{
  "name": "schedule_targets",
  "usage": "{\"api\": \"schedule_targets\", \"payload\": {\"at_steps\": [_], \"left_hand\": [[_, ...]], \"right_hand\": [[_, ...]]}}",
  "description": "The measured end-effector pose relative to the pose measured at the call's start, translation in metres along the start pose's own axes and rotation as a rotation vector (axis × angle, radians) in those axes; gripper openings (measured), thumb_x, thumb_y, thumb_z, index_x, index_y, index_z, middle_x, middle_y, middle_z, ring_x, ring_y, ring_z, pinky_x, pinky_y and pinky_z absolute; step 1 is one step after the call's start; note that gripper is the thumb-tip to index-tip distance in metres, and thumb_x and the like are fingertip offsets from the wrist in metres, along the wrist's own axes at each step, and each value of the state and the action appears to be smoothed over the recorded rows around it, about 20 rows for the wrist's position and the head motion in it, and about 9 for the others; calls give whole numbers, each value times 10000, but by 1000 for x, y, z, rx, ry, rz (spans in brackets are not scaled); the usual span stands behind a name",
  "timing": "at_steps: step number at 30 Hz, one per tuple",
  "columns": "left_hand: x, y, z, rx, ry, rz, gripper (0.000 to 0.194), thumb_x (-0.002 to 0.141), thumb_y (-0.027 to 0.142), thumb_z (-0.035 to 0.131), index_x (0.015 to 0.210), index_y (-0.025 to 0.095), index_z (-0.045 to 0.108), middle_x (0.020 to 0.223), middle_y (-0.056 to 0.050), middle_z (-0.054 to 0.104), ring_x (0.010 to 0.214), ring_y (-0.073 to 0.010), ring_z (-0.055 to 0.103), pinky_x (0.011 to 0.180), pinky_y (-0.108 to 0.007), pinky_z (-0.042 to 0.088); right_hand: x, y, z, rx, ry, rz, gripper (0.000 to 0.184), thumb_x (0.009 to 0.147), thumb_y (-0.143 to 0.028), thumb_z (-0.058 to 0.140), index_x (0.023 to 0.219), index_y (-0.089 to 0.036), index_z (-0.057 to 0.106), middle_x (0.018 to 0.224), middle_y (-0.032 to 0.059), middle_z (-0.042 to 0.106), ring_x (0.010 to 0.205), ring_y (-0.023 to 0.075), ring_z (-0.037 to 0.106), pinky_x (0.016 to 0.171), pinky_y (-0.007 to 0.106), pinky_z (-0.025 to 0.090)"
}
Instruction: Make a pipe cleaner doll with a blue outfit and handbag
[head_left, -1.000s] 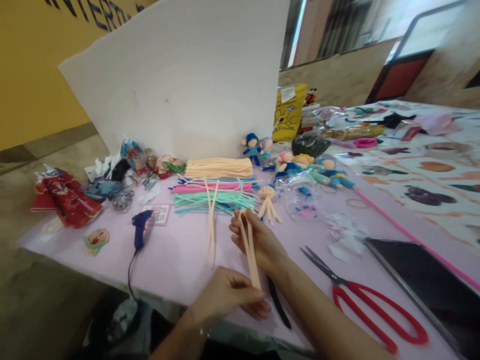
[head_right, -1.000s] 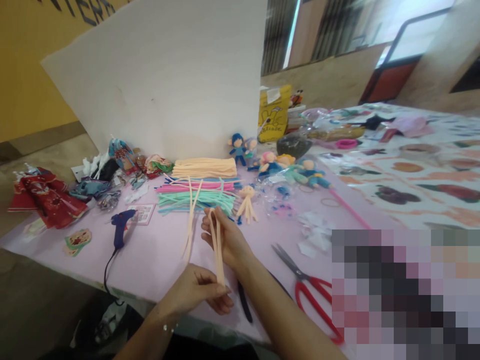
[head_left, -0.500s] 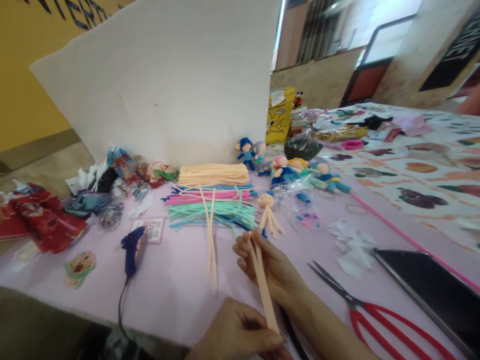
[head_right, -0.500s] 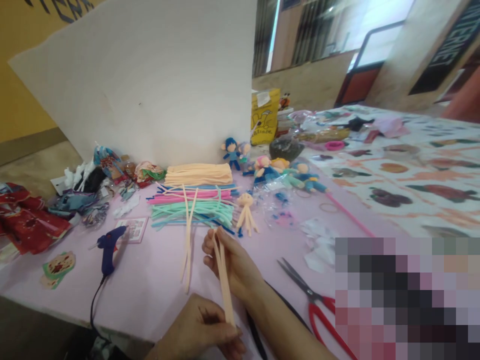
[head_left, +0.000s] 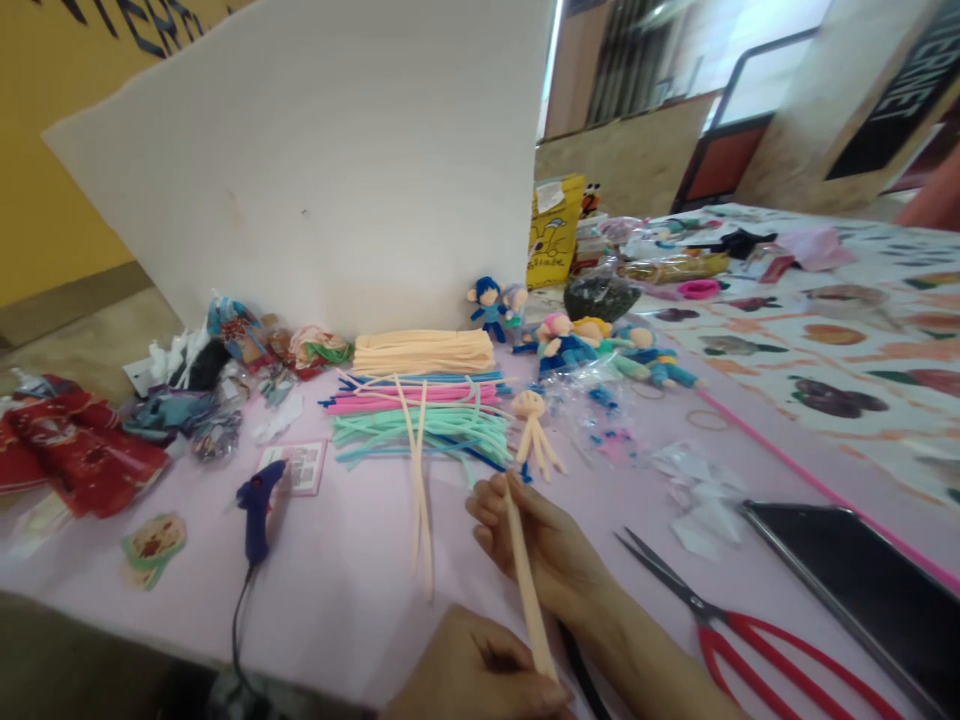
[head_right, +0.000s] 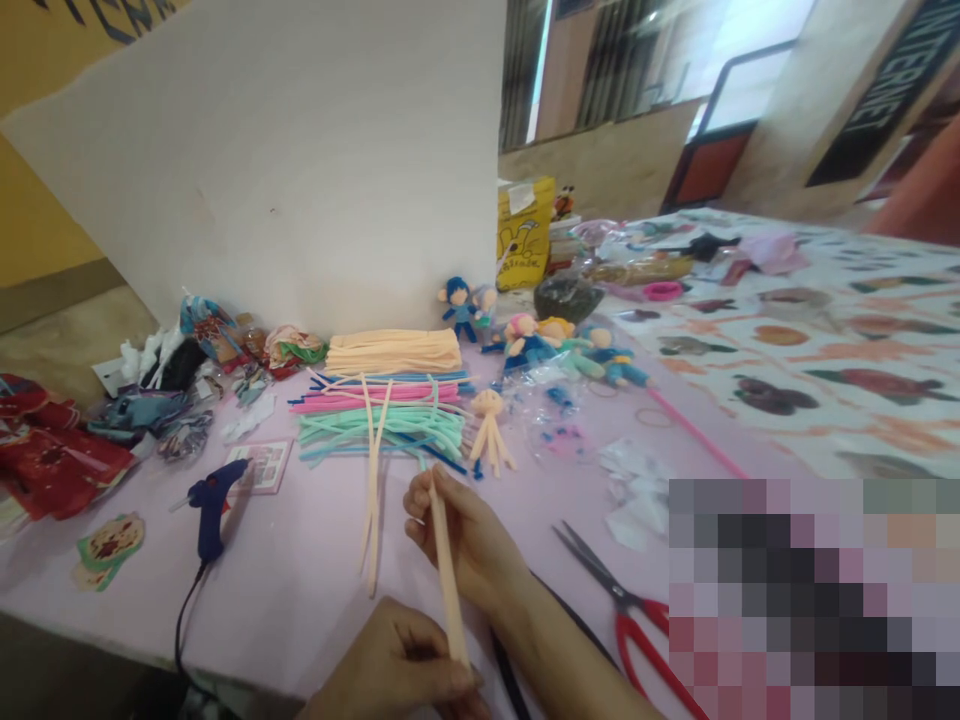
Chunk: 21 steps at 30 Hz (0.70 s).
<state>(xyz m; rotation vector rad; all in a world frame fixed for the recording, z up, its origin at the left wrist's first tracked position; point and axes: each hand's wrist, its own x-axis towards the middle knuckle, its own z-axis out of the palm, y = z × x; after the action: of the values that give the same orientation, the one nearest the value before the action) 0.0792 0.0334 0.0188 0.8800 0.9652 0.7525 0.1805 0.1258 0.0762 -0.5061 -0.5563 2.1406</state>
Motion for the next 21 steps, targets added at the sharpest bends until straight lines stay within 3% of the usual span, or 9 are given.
{"api": "schedule_targets", "payload": {"at_steps": [11,21], "left_hand": [[-14,9,4,-23,18,98,448,541,515,802,658,86,750,636,-100,712,548,-183,647,610,-317,533],[-12,6,3,31,28,109,488,534,534,792,662,69,724,677,-144,720,590,-233,673,650,-380,541]], "right_hand": [[-7,-4,10,-8,-112,26,329,600,-337,869,637,-196,574,607,-54,440,553,67,451,541,159,489],[-4,-7,5,47,-188,-49,238,741,-215,776,661,-161,559,621,-62,516,577,64,519,572,185,518]]}}
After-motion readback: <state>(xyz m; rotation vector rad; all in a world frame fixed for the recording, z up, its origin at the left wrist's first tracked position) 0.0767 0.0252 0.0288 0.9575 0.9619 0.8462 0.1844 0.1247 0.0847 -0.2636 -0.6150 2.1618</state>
